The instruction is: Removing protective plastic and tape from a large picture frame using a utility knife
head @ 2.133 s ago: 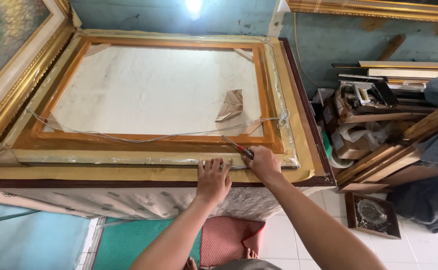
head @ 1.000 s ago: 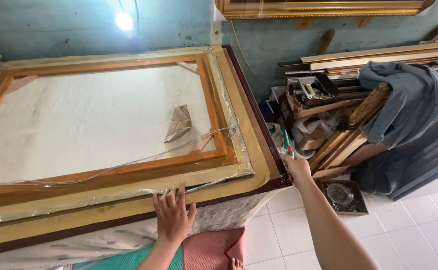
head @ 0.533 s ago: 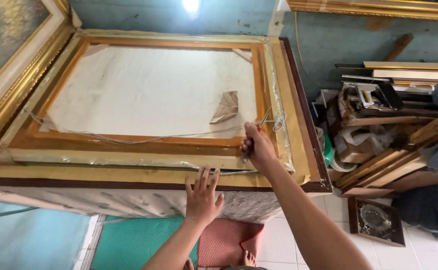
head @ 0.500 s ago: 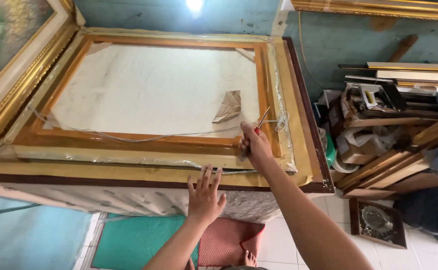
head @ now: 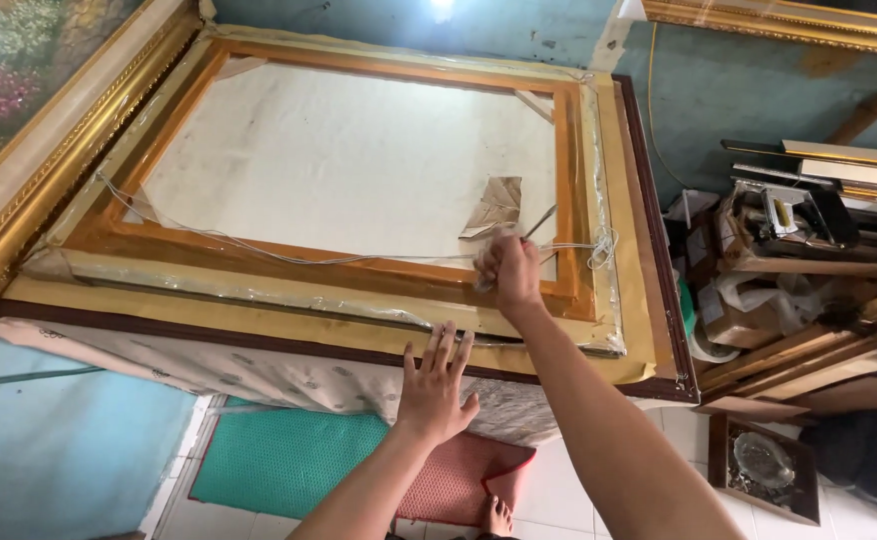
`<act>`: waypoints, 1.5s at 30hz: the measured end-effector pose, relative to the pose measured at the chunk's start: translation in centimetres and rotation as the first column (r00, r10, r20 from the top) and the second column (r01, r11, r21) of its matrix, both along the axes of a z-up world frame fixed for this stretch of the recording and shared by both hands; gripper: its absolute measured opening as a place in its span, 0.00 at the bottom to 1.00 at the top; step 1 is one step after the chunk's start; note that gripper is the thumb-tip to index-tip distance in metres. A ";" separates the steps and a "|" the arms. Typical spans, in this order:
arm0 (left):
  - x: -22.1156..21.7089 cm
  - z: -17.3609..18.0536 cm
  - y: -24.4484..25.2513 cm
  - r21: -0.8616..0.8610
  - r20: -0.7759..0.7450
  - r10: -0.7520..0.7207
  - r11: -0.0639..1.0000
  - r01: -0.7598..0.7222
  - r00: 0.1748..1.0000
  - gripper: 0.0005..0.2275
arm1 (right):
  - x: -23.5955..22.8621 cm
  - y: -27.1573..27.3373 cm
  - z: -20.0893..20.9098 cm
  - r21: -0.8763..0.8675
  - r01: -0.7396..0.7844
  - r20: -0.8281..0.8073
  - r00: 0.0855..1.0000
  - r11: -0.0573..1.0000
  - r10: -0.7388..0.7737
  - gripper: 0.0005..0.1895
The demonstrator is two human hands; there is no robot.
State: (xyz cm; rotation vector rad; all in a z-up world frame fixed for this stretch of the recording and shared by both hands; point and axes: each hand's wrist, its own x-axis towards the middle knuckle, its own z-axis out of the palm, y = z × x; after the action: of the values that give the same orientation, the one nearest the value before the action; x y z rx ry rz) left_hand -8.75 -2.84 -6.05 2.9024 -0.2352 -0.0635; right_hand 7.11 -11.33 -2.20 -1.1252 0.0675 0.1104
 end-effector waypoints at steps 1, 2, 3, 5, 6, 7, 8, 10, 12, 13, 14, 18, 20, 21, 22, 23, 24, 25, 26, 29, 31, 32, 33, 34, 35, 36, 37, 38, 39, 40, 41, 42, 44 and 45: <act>-0.1 0.1 0.0 -0.001 -0.002 0.002 1.000 -0.002 1.000 0.33 | 0.0 0.1 -0.7 -0.001 -0.002 -0.002 1.000 1.000 0.002 0.15; -0.1 0.2 0.0 0.008 -0.017 -0.002 1.000 0.003 1.000 0.33 | 0.1 0.2 -1.4 -0.076 -0.013 -0.014 1.000 0.997 0.012 0.14; -0.1 0.4 0.1 0.017 -0.031 -0.007 1.000 0.007 0.999 0.33 | 0.2 0.3 -2.1 -0.150 -0.026 -0.027 0.999 0.988 0.022 0.14; -0.5 0.5 0.1 0.036 -0.033 -0.025 0.999 0.026 0.999 0.33 | -1.9 -0.1 -1.8 -0.228 -0.117 -0.064 0.992 0.967 0.105 0.15; -0.3 0.5 0.2 0.057 -0.027 -0.037 0.998 0.039 0.999 0.34 | -2.5 -0.2 -1.6 -0.302 -0.212 -0.098 0.977 0.929 0.190 0.15; 0.4 0.6 0.6 0.057 -0.020 -0.035 0.998 0.036 0.999 0.34 | -1.6 0.1 -0.8 -0.304 -0.212 -0.092 0.977 0.929 0.193 0.15; 0.2 0.5 0.5 0.064 -0.034 -0.038 0.997 0.040 0.999 0.34 | -1.6 0.0 -0.3 -0.259 -0.223 -0.089 0.974 0.940 0.207 0.16; 0.0 0.4 0.4 0.068 -0.041 -0.035 0.997 0.038 0.999 0.34 | -0.6 -0.1 -0.3 -0.217 -0.237 -0.079 0.971 0.947 0.225 0.16; -0.1 0.4 0.3 0.069 -0.048 -0.019 0.997 0.022 0.999 0.34 | 1.1 -0.2 -1.2 -0.012 -0.095 -0.072 0.993 0.995 0.094 0.15; 0.1 0.5 0.3 0.066 -0.046 -0.018 0.998 0.021 0.999 0.34 | 0.2 -0.2 -1.7 -0.015 -0.097 -0.071 0.993 0.995 0.096 0.15; 0.0 0.6 0.3 0.063 -0.065 -0.023 0.998 0.027 0.998 0.34 | -0.9 -0.1 -2.4 -0.118 -0.170 -0.101 0.982 0.978 0.158 0.15; 0.3 0.9 0.7 0.087 -0.085 -0.037 0.995 0.045 0.996 0.33 | -2.4 0.5 0.1 -0.558 -0.354 -0.048 0.917 0.750 0.397 0.20; -0.2 0.7 0.5 0.070 -0.099 -0.041 0.996 0.048 0.994 0.33 | -1.8 0.4 -0.3 -0.392 -0.307 -0.067 0.950 0.867 0.305 0.19; 0.0 0.8 0.6 0.059 -0.102 -0.039 0.997 0.046 0.994 0.34 | -1.0 0.6 -0.3 -0.212 -0.235 -0.093 0.971 0.949 0.220 0.17; 0.0 0.7 0.5 0.054 -0.107 -0.037 0.998 0.043 0.994 0.34 | -1.4 0.3 -1.1 -0.214 -0.238 -0.099 0.970 0.947 0.222 0.17; 0.0 0.7 0.5 0.053 -0.102 -0.033 0.998 0.038 0.994 0.34 | -1.9 0.0 -2.0 -0.273 -0.258 -0.066 0.966 0.927 0.250 0.18; 0.5 0.6 0.7 0.056 -0.090 -0.032 0.998 0.037 0.995 0.34 | -1.8 -0.1 -2.7 -0.329 -0.269 -0.027 0.961 0.905 0.276 0.18; 0.7 0.6 0.9 0.056 -0.088 -0.032 0.998 0.037 0.996 0.34 | -1.8 0.4 -1.6 -0.330 -0.268 -0.025 0.961 0.905 0.275 0.18; 0.3 0.4 0.7 0.074 -0.079 -0.039 0.996 0.045 0.996 0.34 | -2.3 0.5 -0.6 -0.455 -0.329 -0.024 0.934 0.827 0.358 0.17; 0.9 -3.8 0.5 0.196 0.317 -0.010 0.979 -0.055 0.948 0.41 | -2.6 0.3 0.7 -0.468 -0.364 0.014 0.908 0.805 0.419 0.16; 0.8 -4.0 0.4 0.242 0.642 0.001 0.949 -0.204 0.767 0.48 | -2.8 0.2 0.0 -0.353 -0.364 0.038 0.915 0.862 0.402 0.17; 0.7 -2.1 0.4 0.240 0.278 -0.003 0.968 -0.066 0.960 0.42 | -2.8 0.0 -0.7 -0.461 -0.359 0.099 0.888 0.811 0.449 0.17; 0.6 -0.2 0.4 0.180 -0.132 -0.023 0.982 0.047 0.991 0.36 | -2.9 -0.2 -1.5 -0.564 -0.341 0.152 0.852 0.752 0.500 0.16; 0.7 0.1 0.5 0.181 -0.128 -0.031 0.982 0.054 0.991 0.36 | -2.5 0.0 -0.9 -0.564 -0.333 0.156 0.856 0.755 0.494 0.16; 0.9 0.4 0.6 0.180 -0.154 -0.025 0.982 0.053 0.988 0.36 | -2.0 0.1 -0.3 -0.559 -0.359 0.043 0.887 0.747 0.459 0.17; 1.0 0.6 0.8 0.176 -0.187 -0.018 0.983 0.052 0.982 0.36 | -1.6 0.4 0.1 -0.548 -0.391 -0.078 0.904 0.739 0.420 0.18; 1.0 -1.8 0.6 0.175 -0.189 -0.024 0.983 0.057 0.982 0.36 | -2.1 0.0 -0.5 -0.548 -0.388 -0.080 0.906 0.741 0.415 0.18; 1.1 -4.1 0.5 0.237 0.250 -0.005 0.970 -0.056 0.968 0.41 | -2.5 -0.3 -0.9 -0.492 -0.330 -0.025 0.930 0.806 0.365 0.10; 1.2 -6.4 0.5 0.238 0.640 -0.004 0.952 -0.193 0.768 0.46 | -2.9 -0.5 -1.4 -0.428 -0.270 0.026 0.950 0.862 0.311 0.03; 0.9 -6.4 0.4 0.242 0.632 -0.005 0.952 -0.190 0.775 0.46 | -2.8 -0.3 -1.4 -0.424 -0.275 0.015 0.951 0.863 0.310 0.03; 0.5 -6.4 0.3 0.235 0.626 -0.002 0.954 -0.186 0.780 0.46 | -2.7 -0.1 -1.4 -0.552 -0.364 -0.062 0.915 0.750 0.398 0.09; 0.9 -6.2 0.1 0.225 0.632 -0.003 0.958 -0.180 0.775 0.46 | -2.0 -0.1 -1.0 -0.663 -0.431 -0.138 0.874 0.612 0.466 0.18; 1.0 -6.0 0.4 0.225 0.636 -0.006 0.958 -0.178 0.771 0.46 | -1.9 -0.1 -0.3 -0.586 -0.368 -0.051 0.906 0.722 0.421 0.17; 1.2 -6.0 0.5 0.225 0.638 -0.005 0.958 -0.180 0.770 0.46 | -1.8 0.0 0.0 -0.494 -0.307 0.027 0.930 0.814 0.367 0.16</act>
State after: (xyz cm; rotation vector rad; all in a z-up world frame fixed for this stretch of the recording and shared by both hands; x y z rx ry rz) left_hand -7.59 -2.30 -12.05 3.0898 -0.2069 0.9988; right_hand 5.30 -11.37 -2.16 -1.6391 -0.2313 0.3600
